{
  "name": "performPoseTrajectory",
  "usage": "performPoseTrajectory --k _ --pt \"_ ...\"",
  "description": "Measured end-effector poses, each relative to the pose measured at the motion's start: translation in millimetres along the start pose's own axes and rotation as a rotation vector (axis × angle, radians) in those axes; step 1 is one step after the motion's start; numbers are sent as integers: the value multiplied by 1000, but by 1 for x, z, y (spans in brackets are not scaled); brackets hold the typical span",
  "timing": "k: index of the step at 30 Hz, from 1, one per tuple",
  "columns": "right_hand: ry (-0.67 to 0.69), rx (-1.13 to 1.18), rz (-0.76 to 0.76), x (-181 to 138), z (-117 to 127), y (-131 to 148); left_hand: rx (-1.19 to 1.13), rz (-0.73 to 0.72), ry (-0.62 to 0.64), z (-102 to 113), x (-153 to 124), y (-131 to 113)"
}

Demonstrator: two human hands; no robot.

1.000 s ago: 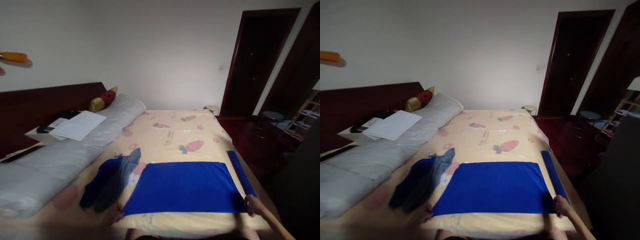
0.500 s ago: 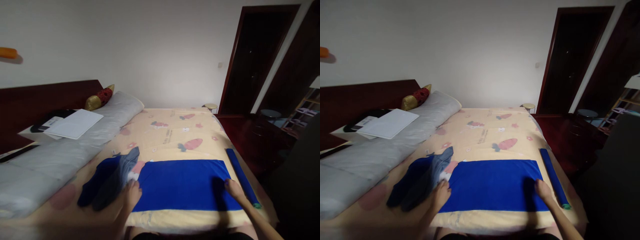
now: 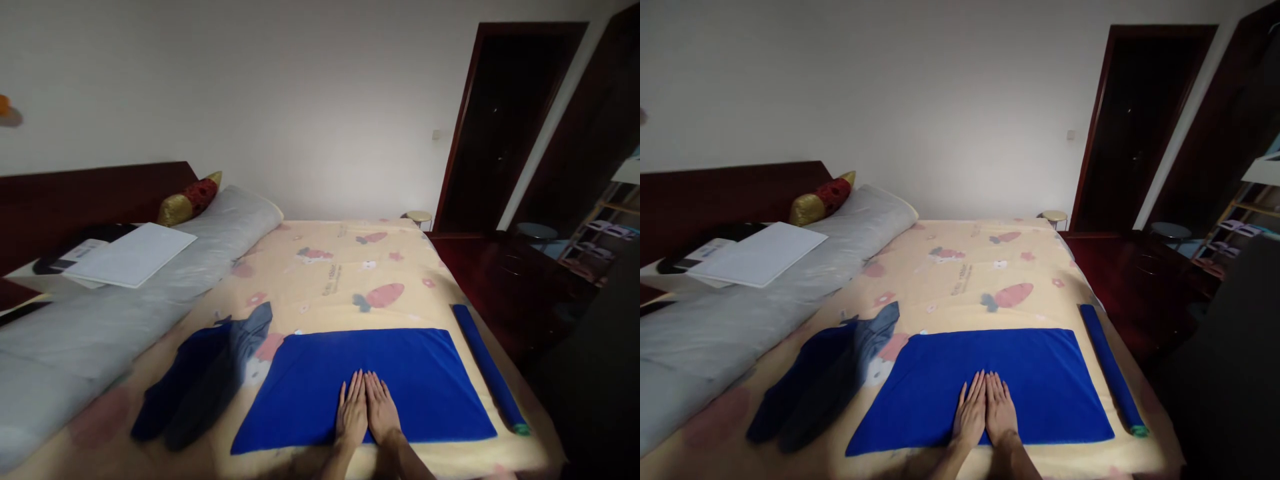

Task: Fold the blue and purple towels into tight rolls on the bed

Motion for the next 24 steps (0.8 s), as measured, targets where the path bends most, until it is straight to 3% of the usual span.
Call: performPoseTrajectory --k 7,17,24 --pt "-100 -65 -41 -4 -7 -2 48 6 -41 -4 0 0" --pt "-97 -64 -40 -8 4 1 -41 40 48 9 0 -2" --pt "-57 -68 -126 -17 18 -10 -131 112 93 24 -4 5"
Point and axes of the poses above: each hand's wrist, its own x-axis towards the middle knuckle, its own z-axis out of the back of the hand, y = z × x, the point moved 2 cm from there along x, towards the middle knuckle
